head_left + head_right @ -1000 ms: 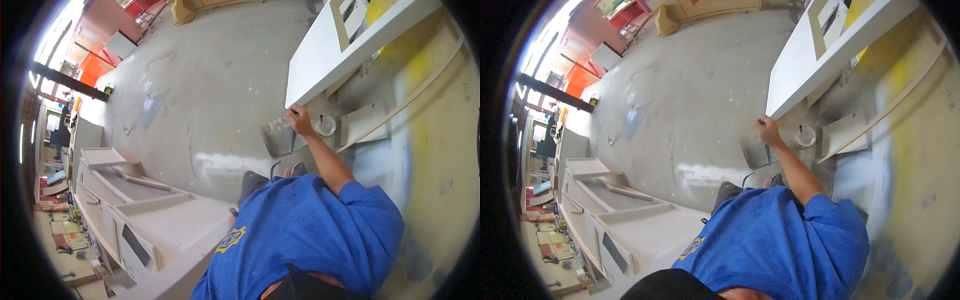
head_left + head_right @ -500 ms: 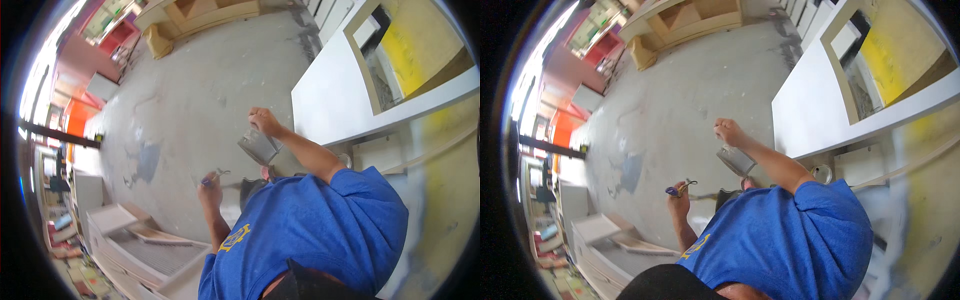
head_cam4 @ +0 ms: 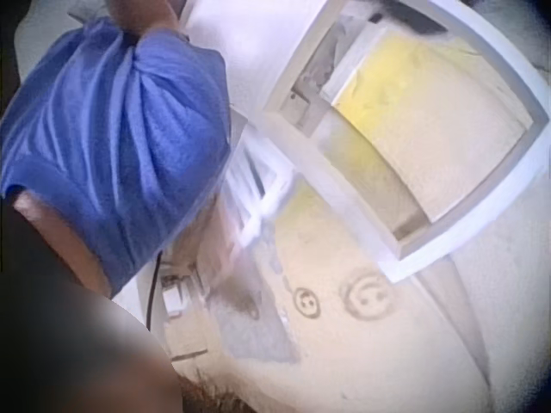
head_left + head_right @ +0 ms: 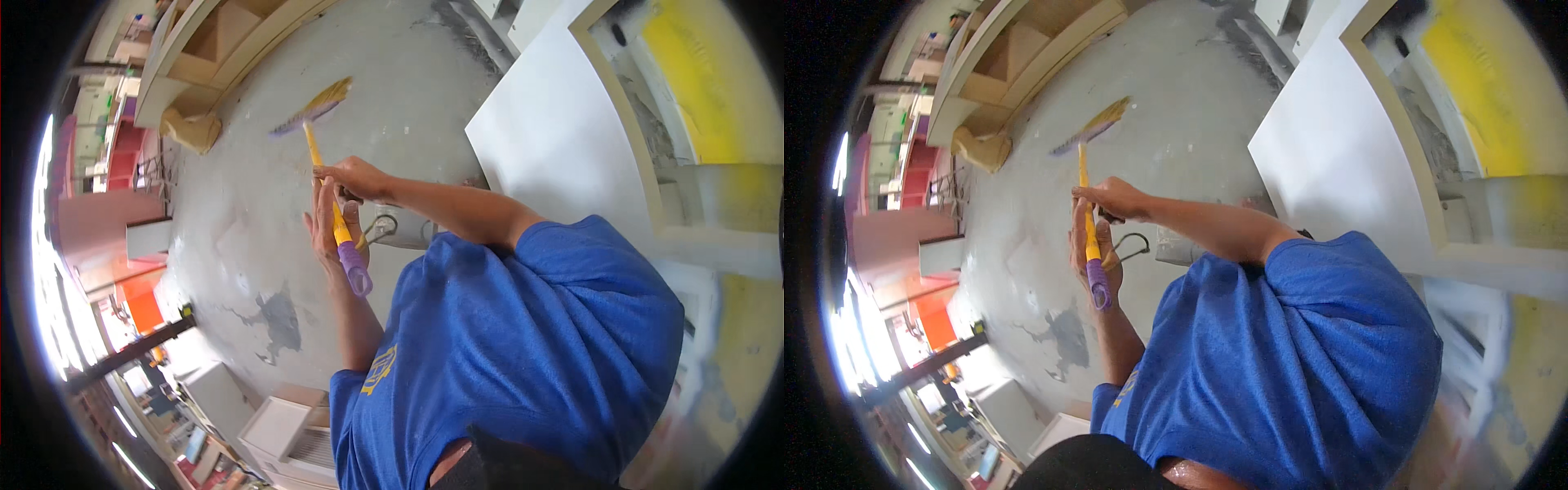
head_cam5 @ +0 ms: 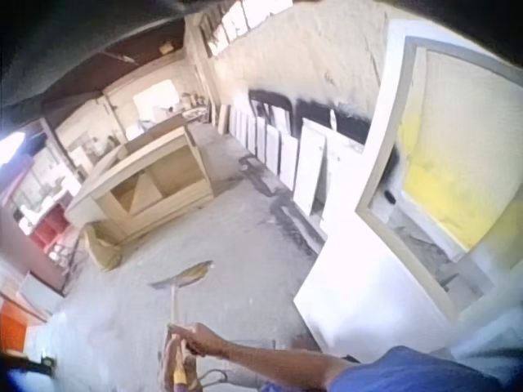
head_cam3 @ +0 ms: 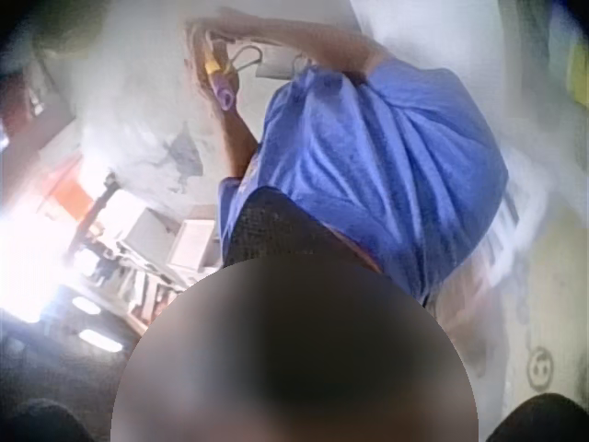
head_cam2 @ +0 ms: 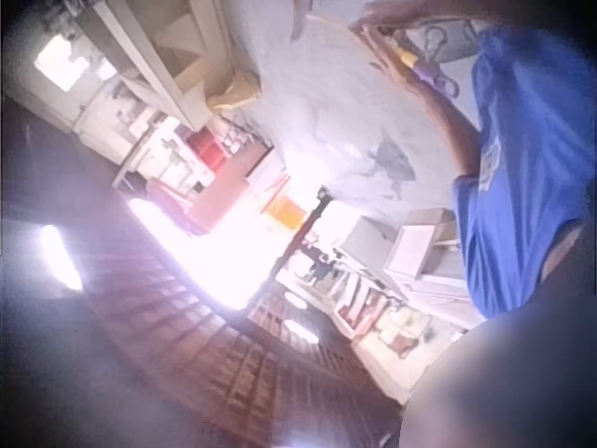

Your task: Sweeping sawdust and wood debris into a dustpan in a woodworking workshop.

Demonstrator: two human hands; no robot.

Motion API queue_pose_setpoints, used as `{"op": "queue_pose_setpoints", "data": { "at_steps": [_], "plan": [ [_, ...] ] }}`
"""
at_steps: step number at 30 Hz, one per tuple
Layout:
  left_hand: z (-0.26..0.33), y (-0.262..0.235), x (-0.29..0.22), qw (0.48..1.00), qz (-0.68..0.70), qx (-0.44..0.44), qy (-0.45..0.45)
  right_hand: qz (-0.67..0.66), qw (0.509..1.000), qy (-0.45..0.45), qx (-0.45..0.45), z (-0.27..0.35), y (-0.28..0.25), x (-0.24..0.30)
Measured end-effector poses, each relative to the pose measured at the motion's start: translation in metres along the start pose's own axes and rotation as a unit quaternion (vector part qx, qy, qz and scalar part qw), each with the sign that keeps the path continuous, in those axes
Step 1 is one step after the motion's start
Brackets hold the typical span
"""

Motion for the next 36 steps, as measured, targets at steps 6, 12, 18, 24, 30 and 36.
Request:
{"op": "queue_pose_setpoints", "data": {
  "at_steps": [6,12,18,24,30,36],
  "plan": [
    [-0.103,0.050,0.053,0.994,0.030,0.072,0.083,-0.063,0.996,-0.012,-0.057,-0.078,-0.074,0.038],
    [-0.166,0.097,0.153,0.866,0.448,0.192,-0.114,-0.097,0.989,-0.044,-0.105,-0.139,-0.095,0.142],
    [-0.288,0.105,0.193,0.864,0.405,0.242,-0.174,-0.065,0.954,-0.094,-0.278,-0.184,-0.166,0.226],
    [-0.369,0.106,0.205,0.822,0.448,0.299,-0.187,0.228,0.853,0.253,-0.395,-0.096,-0.281,0.166],
    [-0.425,0.201,0.296,0.896,0.201,0.394,-0.031,0.466,0.667,0.407,-0.415,-0.047,-0.360,-0.012],
    [-0.498,0.245,0.356,0.895,0.051,0.442,-0.030,0.343,0.651,0.479,-0.479,-0.042,-0.423,-0.110]
  ]
}}
Point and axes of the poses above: each hand's wrist, its own z-axis away from the middle knuckle, its own y-axis out of the palm, x = y × z, the point moved 7 cm from there along -z, towards the middle knuckle, and after that the axes turned 14 degrees about z, right-handed, at the moved point
